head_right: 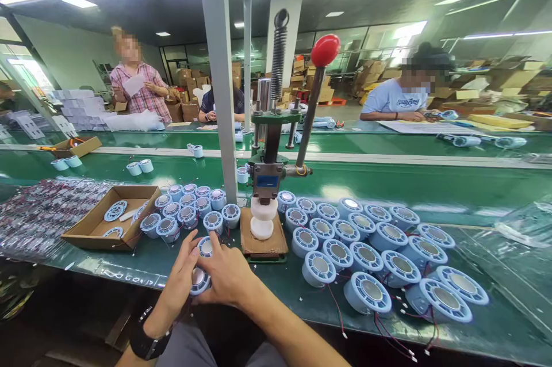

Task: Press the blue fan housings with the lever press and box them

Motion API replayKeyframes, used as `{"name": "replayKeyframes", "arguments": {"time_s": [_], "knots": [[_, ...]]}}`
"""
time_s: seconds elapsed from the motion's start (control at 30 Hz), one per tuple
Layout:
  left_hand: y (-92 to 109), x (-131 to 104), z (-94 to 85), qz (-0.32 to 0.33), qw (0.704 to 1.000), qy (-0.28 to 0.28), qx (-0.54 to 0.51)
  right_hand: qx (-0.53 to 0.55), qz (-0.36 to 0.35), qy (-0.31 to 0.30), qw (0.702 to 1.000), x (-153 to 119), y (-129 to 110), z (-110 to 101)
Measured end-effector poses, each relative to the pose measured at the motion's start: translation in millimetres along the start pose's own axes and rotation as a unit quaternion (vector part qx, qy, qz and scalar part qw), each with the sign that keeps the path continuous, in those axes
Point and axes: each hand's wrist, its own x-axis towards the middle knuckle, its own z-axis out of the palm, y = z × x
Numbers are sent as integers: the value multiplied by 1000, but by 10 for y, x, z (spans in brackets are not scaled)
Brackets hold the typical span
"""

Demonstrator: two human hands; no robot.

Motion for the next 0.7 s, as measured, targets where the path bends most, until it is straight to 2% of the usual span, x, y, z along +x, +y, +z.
{"name": "replayKeyframes", "arguments": {"time_s": [0.07, 0.13, 0.23, 0.3, 0.37, 0.43, 0.5, 0.57, 0.63, 0.67, 0.7], "knots": [[64, 84, -20, 31, 999, 5, 20, -3, -15, 2, 1000, -25, 49, 14], [177, 267, -25, 83, 995, -2, 61, 2, -20, 4, 1000, -78, 81, 10], [371, 654, 42, 183, 969, -59, 157, 20, -6, 22, 1000, -301, 54, -38], [449, 890, 146, 247, 928, -99, 259, 37, 8, 45, 998, -574, -2, -96], [456, 1053, 271, 299, 869, -125, 373, 55, 28, 86, 994, -915, -36, -170], [416, 1140, 375, 327, 813, -133, 463, 59, 80, 176, 979, -1288, 30, -266], [379, 1170, 427, 331, 777, -131, 520, 17, 190, 304, 933, -1694, 270, -393], [381, 1157, 432, 321, 758, -129, 553, -62, 353, 402, 843, -2145, 712, -551], [420, 1109, 420, 306, 749, -125, 575, -137, 504, 436, 733, -2595, 1304, -713], [444, 1076, 414, 298, 747, -123, 581, -157, 544, 440, 697, -2791, 1621, -784], [465, 1041, 411, 289, 748, -121, 585, -173, 543, 467, 676, -2951, 1925, -844]]}}
